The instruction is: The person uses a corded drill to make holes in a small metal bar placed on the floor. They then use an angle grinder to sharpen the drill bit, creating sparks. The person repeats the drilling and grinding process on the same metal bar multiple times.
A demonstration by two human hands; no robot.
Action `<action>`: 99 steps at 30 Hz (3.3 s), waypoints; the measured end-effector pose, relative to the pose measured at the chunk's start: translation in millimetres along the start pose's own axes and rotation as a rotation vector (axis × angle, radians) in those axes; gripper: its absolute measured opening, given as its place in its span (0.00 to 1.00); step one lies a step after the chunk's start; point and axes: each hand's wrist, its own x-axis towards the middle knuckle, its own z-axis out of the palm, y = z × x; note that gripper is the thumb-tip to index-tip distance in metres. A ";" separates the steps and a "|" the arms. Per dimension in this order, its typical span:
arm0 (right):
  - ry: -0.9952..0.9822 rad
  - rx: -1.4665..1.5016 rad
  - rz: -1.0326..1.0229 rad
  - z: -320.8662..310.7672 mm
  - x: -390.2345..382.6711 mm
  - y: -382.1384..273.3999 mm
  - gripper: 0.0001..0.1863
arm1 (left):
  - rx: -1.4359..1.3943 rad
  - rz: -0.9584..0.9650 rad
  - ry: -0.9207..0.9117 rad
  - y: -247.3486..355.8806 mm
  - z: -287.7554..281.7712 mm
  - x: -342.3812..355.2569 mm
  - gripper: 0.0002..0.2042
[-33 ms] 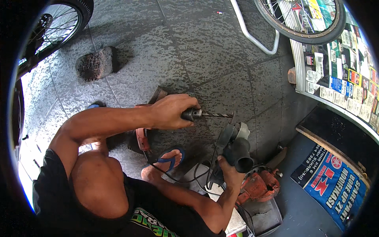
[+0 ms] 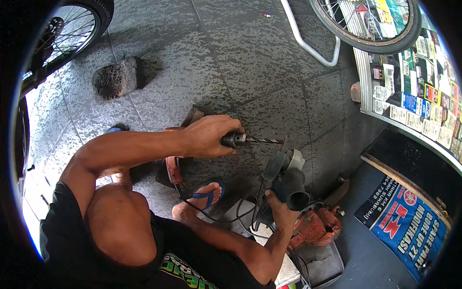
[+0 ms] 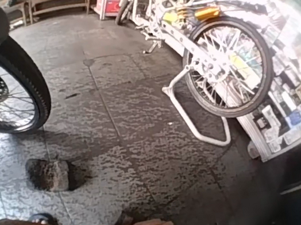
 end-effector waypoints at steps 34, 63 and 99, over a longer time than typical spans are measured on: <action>0.130 0.310 0.017 18.2 -6.6 41.4 0.45 | -0.141 0.208 0.173 3.0 -28.3 -44.9 0.29; 0.050 0.070 -0.178 0.6 -41.5 -5.7 0.33 | -0.065 0.247 0.135 5.0 -17.0 -24.0 0.28; 0.015 -0.122 -0.009 -23.3 -43.3 49.4 0.31 | -0.076 0.274 0.137 1.9 -3.6 -16.0 0.24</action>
